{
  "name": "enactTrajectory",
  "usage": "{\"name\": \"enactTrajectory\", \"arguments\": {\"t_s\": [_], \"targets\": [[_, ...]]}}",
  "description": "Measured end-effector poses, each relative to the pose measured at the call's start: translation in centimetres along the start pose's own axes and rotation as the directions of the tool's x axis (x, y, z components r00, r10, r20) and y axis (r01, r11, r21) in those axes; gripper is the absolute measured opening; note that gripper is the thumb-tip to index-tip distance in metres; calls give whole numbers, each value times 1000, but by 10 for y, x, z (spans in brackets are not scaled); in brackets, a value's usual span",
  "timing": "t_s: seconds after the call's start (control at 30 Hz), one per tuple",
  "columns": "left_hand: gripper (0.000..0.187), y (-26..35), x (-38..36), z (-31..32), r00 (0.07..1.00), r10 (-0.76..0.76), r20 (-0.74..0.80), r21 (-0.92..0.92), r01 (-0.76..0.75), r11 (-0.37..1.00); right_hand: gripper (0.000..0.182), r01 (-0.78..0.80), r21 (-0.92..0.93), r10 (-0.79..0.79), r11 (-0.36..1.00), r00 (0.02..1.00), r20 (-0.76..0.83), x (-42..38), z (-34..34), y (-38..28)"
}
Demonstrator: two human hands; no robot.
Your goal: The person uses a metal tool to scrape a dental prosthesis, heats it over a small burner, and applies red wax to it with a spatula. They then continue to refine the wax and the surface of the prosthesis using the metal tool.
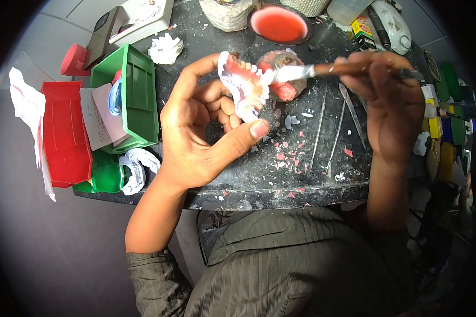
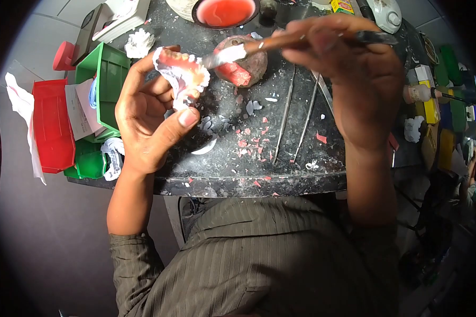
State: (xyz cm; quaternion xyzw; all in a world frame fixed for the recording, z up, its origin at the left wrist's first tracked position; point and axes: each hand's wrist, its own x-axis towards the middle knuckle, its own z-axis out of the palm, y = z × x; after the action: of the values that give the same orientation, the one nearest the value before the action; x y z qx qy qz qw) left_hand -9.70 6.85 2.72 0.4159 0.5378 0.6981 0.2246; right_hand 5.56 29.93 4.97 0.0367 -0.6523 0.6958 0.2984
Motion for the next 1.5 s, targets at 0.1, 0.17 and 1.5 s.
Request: {"name": "enactTrajectory", "arguments": {"t_s": [0.1, 0.17, 1.5], "targets": [[68, 3, 0, -2, 998, -56, 8, -57, 57, 997, 22, -9, -53, -1, 999, 981, -193, 7, -6, -4], [65, 5, 0, -3, 991, -134, 24, -98, 136, 986, 25, -61, -214, -34, 975, 909, -416, 10, -4, -4], [84, 11, 4, -4, 965, -263, 20, 27, 262, 965, 19, 8, -15, -8, 1000, 999, -34, -3, 24, 5]]}}
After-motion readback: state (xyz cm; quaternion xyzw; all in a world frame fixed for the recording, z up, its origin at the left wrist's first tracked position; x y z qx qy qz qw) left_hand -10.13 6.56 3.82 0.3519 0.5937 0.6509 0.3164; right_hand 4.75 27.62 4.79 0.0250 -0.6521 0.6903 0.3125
